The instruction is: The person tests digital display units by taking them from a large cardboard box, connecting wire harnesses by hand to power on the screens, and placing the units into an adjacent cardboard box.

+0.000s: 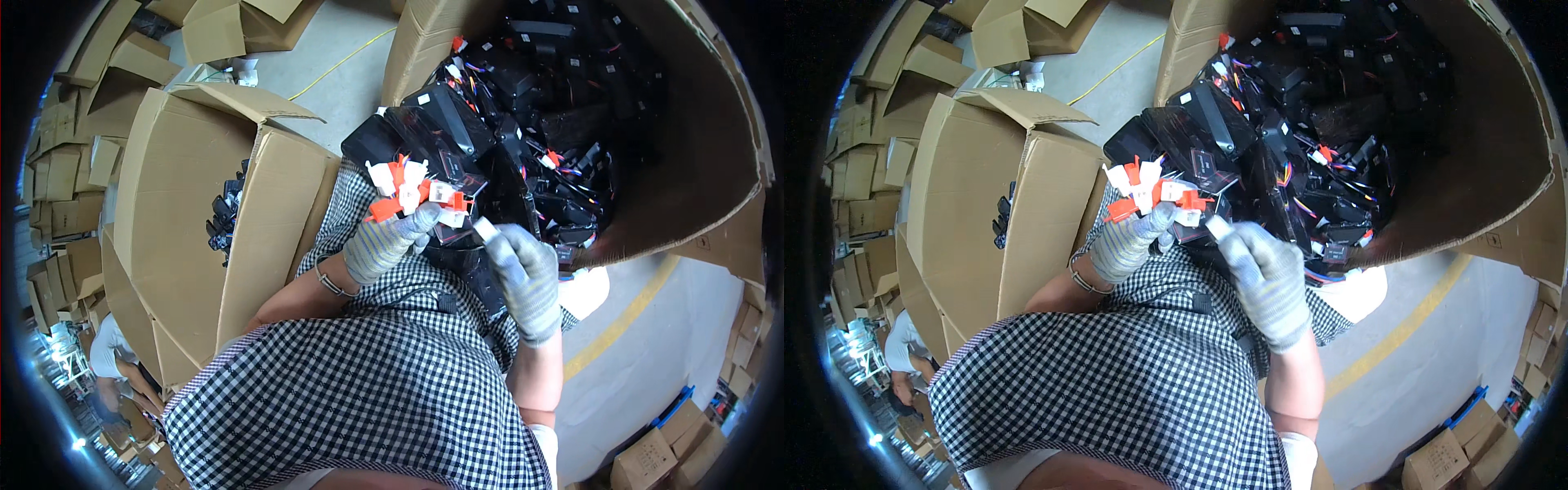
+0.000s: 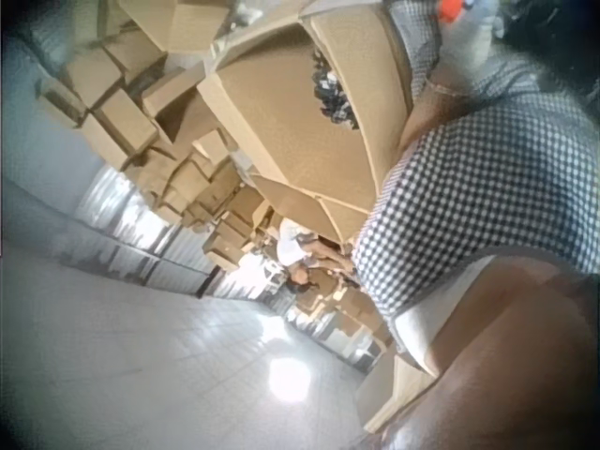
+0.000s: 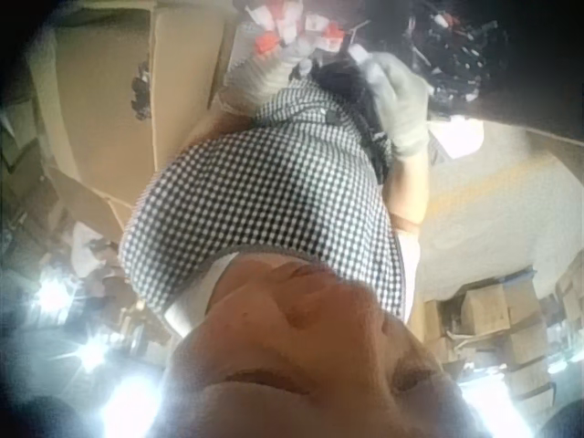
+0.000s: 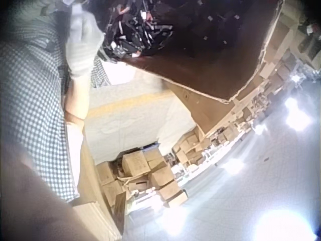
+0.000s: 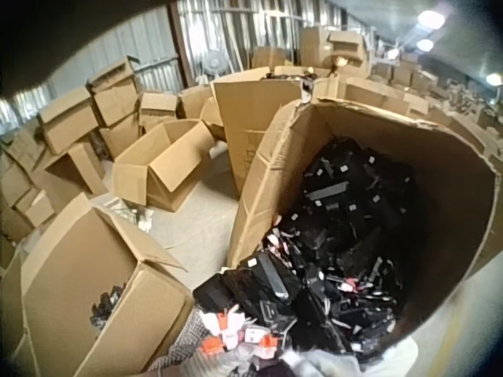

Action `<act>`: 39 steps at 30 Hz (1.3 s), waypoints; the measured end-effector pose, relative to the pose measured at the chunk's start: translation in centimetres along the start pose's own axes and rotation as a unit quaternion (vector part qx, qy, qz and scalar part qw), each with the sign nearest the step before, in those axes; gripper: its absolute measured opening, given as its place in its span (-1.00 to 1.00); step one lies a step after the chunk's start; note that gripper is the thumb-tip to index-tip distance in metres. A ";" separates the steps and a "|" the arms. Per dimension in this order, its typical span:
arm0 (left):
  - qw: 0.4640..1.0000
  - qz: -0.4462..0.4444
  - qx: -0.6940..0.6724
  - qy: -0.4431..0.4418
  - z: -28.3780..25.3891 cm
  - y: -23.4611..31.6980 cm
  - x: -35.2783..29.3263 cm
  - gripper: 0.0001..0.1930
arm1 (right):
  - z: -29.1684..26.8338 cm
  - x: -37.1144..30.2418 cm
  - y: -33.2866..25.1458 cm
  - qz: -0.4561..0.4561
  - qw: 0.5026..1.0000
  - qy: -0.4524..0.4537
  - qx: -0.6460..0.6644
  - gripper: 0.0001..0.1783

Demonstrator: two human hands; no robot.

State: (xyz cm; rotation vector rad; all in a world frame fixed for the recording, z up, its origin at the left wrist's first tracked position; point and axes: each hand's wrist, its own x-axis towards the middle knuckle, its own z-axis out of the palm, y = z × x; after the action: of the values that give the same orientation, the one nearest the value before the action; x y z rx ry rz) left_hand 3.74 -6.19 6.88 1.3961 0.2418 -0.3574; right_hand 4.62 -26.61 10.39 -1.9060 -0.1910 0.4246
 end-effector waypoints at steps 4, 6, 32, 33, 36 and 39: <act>0.999 0.033 -0.022 -0.014 0.2 -0.7 0.1 -0.80 | 0.7 1.0 0.5 0.090 0.970 -0.075 0.213 -0.65; 0.996 0.065 -0.059 -0.009 0.7 -0.7 0.1 -0.83 | 0.3 0.8 1.4 0.131 0.951 -0.096 0.262 -0.65; 0.992 0.043 0.110 -0.037 -0.5 -5.6 -0.5 -0.80 | -1.0 -2.3 9.7 0.024 0.897 0.424 -0.125 -0.26; 0.993 -0.051 0.049 -0.099 -1.3 -5.6 -0.7 -0.81 | -0.9 -1.7 10.7 0.035 0.917 0.390 -0.076 -0.17; 0.896 -0.105 -0.351 -0.251 -2.0 -8.1 -0.6 -0.73 | -0.6 0.2 9.8 0.034 0.928 0.370 -0.041 -0.19; 0.926 -0.277 0.071 -0.247 -1.2 -4.0 -1.1 -0.86 | 0.4 1.8 6.3 -0.104 0.881 0.411 -0.211 -0.28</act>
State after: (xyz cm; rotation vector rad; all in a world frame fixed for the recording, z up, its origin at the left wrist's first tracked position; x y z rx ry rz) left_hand 1.23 -5.44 3.43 1.3123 0.1910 -1.1986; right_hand 5.68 -27.99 4.06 -2.2911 0.0913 -0.6361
